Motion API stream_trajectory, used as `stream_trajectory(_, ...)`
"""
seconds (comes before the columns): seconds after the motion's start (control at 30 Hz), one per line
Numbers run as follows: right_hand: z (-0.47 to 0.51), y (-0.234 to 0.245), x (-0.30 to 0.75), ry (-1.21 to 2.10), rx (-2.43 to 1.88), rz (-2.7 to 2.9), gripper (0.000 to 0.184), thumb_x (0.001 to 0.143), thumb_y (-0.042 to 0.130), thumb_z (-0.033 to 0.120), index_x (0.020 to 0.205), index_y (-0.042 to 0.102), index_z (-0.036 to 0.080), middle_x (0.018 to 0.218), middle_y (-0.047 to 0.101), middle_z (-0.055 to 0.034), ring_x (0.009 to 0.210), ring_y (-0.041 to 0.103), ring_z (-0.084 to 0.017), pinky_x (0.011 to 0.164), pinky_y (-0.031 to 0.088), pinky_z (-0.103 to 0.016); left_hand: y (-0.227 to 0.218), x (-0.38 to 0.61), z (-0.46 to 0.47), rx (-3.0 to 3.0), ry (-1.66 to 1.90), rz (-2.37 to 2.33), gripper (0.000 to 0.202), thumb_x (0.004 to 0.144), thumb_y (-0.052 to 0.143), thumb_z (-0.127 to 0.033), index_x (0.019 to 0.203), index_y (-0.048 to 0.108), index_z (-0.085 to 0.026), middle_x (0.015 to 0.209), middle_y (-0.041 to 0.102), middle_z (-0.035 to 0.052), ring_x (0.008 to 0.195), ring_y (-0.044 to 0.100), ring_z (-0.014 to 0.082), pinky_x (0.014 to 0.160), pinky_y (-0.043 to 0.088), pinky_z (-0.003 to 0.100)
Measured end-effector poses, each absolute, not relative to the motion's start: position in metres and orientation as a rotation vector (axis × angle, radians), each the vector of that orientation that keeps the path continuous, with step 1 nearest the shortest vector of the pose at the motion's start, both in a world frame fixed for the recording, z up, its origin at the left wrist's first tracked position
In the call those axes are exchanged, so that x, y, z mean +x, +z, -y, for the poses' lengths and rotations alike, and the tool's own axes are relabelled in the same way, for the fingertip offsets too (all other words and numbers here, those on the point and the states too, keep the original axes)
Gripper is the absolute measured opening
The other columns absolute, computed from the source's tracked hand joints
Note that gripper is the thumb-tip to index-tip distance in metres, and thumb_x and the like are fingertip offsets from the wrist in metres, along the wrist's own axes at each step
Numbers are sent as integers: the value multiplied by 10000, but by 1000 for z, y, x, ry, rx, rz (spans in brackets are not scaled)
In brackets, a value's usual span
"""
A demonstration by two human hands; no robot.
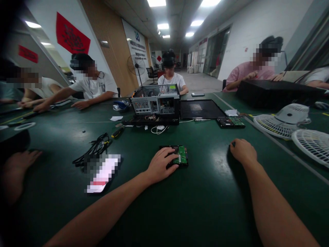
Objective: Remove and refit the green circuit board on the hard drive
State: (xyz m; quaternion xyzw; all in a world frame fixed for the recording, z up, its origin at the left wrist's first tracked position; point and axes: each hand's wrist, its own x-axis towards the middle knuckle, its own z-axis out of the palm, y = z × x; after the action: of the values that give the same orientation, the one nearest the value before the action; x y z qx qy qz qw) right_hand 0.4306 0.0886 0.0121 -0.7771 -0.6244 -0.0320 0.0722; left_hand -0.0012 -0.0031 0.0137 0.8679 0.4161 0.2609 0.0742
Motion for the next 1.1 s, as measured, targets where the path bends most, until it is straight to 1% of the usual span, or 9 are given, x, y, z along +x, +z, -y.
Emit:
stream_trajectory(0.17,-88,14,434,-44,-2314,1892,302,907,566,364,992,742,134,1034,681,-244,834,669,-326,668,460,-415,15,-3,2,2511,856,-1205,623,871,700,-451,1415,495,-228,1398,565,109,1341,488,305,1143,431,527)
stream_trajectory(0.33,-90,13,435,-4,-2343,1892,277,882,590,353,958,732,128,988,685,-244,788,671,-327,620,452,-407,17,-8,-2,2478,867,-1237,677,833,721,-498,1408,496,-220,1426,529,122,1367,454,319,1161,407,523)
stream_trajectory(0.43,-89,15,435,-49,-2346,1872,281,888,585,354,951,730,121,973,688,-250,764,671,-321,614,450,-404,16,-12,-7,2429,830,-1347,800,778,741,-597,1429,480,-210,1481,480,137,1423,395,352,1196,350,553)
stream_trajectory(0.57,-85,25,425,-77,-2328,1861,319,914,556,382,1040,719,138,1073,690,-234,869,672,-334,678,462,-408,13,-14,-11,2375,727,-1425,990,754,698,-716,1531,357,-207,1588,367,145,1517,260,364,1255,237,557)
stream_trajectory(0.63,-80,32,409,-69,-2191,1938,336,925,536,403,1047,714,145,1062,698,-207,896,665,-325,720,468,-408,12,-13,-10,2366,705,-1446,997,765,676,-726,1545,333,-208,1596,360,141,1520,259,358,1267,207,551)
stream_trajectory(0.73,-65,43,366,-64,-1883,2035,310,927,523,423,1000,697,176,1014,710,-142,912,658,-295,794,488,-404,11,-10,-9,2343,708,-1483,975,761,664,-745,1519,375,-206,1557,412,141,1484,323,359,1247,260,543)
stream_trajectory(0.9,-26,55,271,267,-1381,2244,204,956,533,369,979,680,229,999,707,-84,900,657,-241,815,507,-378,10,-7,-8,2340,767,-1540,950,748,675,-752,1468,427,-182,1469,493,149,1415,401,357,1208,328,530)
stream_trajectory(1.0,-12,54,239,391,-1230,2322,156,961,547,323,955,678,237,983,690,-71,902,651,-226,819,507,-364,8,-7,-8,2356,782,-1535,930,752,689,-733,1456,433,-182,1461,498,154,1404,412,356,1201,335,532)
stream_trajectory(1.1,-9,50,231,423,-1216,2364,138,956,563,300,938,684,236,963,667,-70,895,647,-225,809,504,-358,7,-7,-9,2366,789,-1527,922,747,699,-728,1446,439,-187,1456,501,155,1403,415,358,1199,337,535)
